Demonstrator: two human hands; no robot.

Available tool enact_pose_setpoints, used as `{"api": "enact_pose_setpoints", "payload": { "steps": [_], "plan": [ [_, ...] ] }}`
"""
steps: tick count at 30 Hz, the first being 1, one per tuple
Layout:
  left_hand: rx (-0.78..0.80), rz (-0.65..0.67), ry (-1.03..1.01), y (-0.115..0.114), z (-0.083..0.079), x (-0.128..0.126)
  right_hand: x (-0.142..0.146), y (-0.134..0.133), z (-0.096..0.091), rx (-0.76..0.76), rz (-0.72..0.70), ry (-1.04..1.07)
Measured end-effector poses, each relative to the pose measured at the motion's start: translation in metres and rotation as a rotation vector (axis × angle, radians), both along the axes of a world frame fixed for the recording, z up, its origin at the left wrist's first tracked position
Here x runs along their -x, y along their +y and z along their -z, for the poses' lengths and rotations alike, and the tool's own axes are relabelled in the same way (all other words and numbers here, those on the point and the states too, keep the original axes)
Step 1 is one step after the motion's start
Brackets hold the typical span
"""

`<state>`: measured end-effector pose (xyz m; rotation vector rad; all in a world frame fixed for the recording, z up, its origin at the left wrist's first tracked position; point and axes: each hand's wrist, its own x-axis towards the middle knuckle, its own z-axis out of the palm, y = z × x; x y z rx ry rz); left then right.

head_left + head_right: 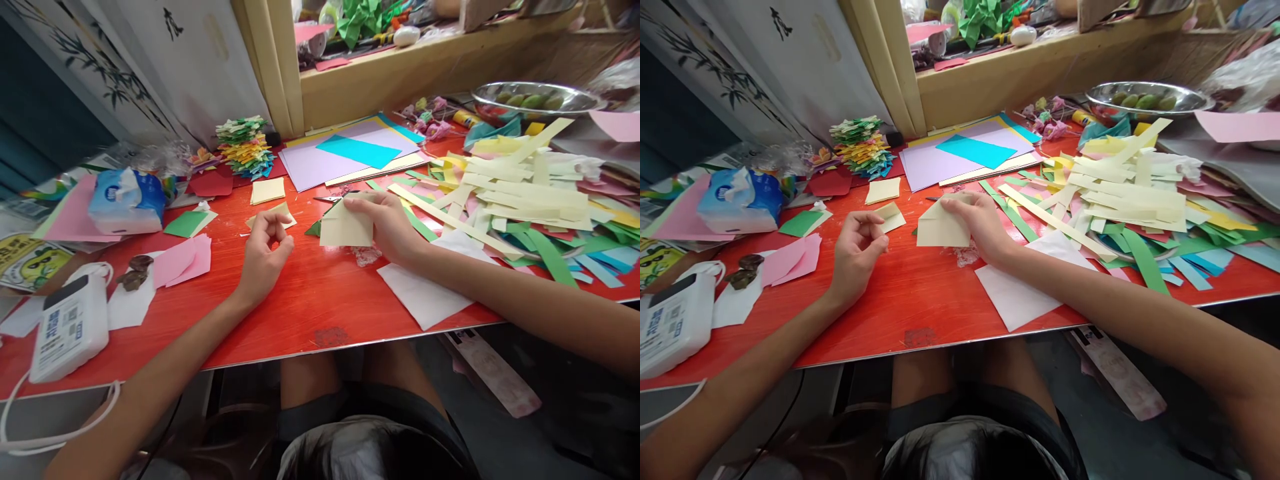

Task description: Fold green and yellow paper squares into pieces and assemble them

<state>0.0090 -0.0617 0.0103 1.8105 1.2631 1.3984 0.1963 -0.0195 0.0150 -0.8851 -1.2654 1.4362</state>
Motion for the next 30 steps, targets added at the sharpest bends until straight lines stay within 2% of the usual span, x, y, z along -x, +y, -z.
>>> {"api": "enact_pose_setpoints", "payload": {
  "steps": [2, 6, 10, 19, 23, 30],
  "plan": [
    [0.038, 0.014, 0.037, 0.001, -0.002, -0.001, 0.001, -0.002, -0.001, -0.065, -0.032, -0.071],
    [0.127, 0.158, 0.176, -0.002, -0.008, -0.006, 0.008, -0.013, 0.001, -0.118, -0.155, -0.212],
    [0.202, 0.184, 0.197, -0.004, -0.009, -0.007, 0.010, -0.016, 0.005, -0.262, -0.120, -0.380],
    [0.316, 0.140, -0.017, 0.002, -0.007, -0.003, 0.006, -0.017, 0.004, -0.634, -0.030, -0.646],
    [0.350, 0.182, -0.088, 0.002, -0.006, -0.004, 0.005, -0.016, 0.006, -0.761, -0.104, -0.723],
    [0.362, 0.151, -0.177, 0.001, -0.007, -0.004, 0.003, -0.016, 0.006, -0.869, -0.197, -0.765]
  ]
}}
